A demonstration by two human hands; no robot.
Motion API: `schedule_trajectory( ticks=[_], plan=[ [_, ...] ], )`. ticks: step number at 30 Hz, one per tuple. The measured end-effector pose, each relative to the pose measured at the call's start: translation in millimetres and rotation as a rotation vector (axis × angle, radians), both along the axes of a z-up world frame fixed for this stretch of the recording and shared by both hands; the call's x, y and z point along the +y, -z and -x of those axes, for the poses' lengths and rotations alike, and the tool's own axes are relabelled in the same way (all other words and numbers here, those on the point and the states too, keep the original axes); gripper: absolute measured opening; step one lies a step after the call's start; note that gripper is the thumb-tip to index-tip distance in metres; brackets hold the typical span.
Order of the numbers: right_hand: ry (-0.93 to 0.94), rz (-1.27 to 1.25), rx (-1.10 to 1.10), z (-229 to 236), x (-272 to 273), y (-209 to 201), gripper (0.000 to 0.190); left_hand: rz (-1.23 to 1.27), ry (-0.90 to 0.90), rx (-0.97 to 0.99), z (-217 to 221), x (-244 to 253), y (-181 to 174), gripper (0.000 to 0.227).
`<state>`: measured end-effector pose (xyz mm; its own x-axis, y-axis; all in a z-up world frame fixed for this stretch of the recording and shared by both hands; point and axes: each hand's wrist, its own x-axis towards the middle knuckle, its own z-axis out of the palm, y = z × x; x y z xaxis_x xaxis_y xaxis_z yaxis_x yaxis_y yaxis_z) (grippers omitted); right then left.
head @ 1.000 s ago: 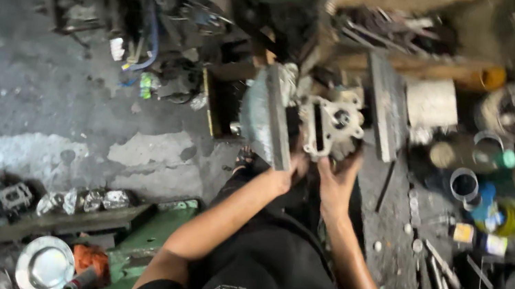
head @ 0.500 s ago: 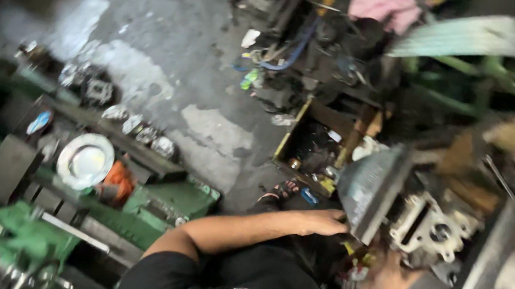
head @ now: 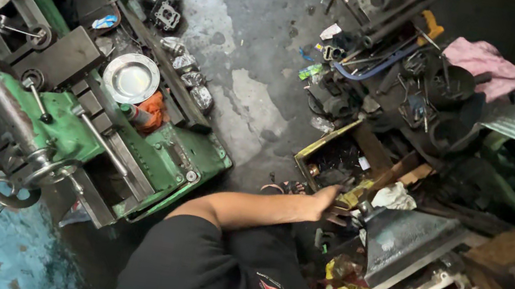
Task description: The person uses a handheld rotary tool to grind and smooth the surfaces and edges of a metal engine casing. They hold the part with one hand and operate the tool with the other, rotating the casing to access different areas. The person then places the part into a bench vise.
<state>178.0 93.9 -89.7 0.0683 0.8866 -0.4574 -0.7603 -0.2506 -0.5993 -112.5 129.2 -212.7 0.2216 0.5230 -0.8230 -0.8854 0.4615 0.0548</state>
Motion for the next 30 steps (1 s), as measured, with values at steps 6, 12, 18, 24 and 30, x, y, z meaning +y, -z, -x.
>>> schedule_trajectory(
  ticks=[6,12,18,24,30],
  plan=[
    [-0.222,0.134,-0.235,14,2,-54,0.052,-0.055,-0.005,-0.097,-2,39,14,0.067],
    [-0.053,0.100,-0.209,65,-1,-107,0.052,0.014,0.094,-0.013,-10,64,48,0.071],
    [0.087,0.254,-0.248,80,15,-113,0.036,0.008,0.243,-0.002,7,128,67,0.093],
    [0.102,0.273,-0.277,81,8,-104,0.032,-0.333,0.437,0.248,25,239,-18,0.075],
    [0.048,0.235,-0.265,67,13,-100,0.035,-0.881,0.287,0.360,46,134,-146,0.061]
  ],
)
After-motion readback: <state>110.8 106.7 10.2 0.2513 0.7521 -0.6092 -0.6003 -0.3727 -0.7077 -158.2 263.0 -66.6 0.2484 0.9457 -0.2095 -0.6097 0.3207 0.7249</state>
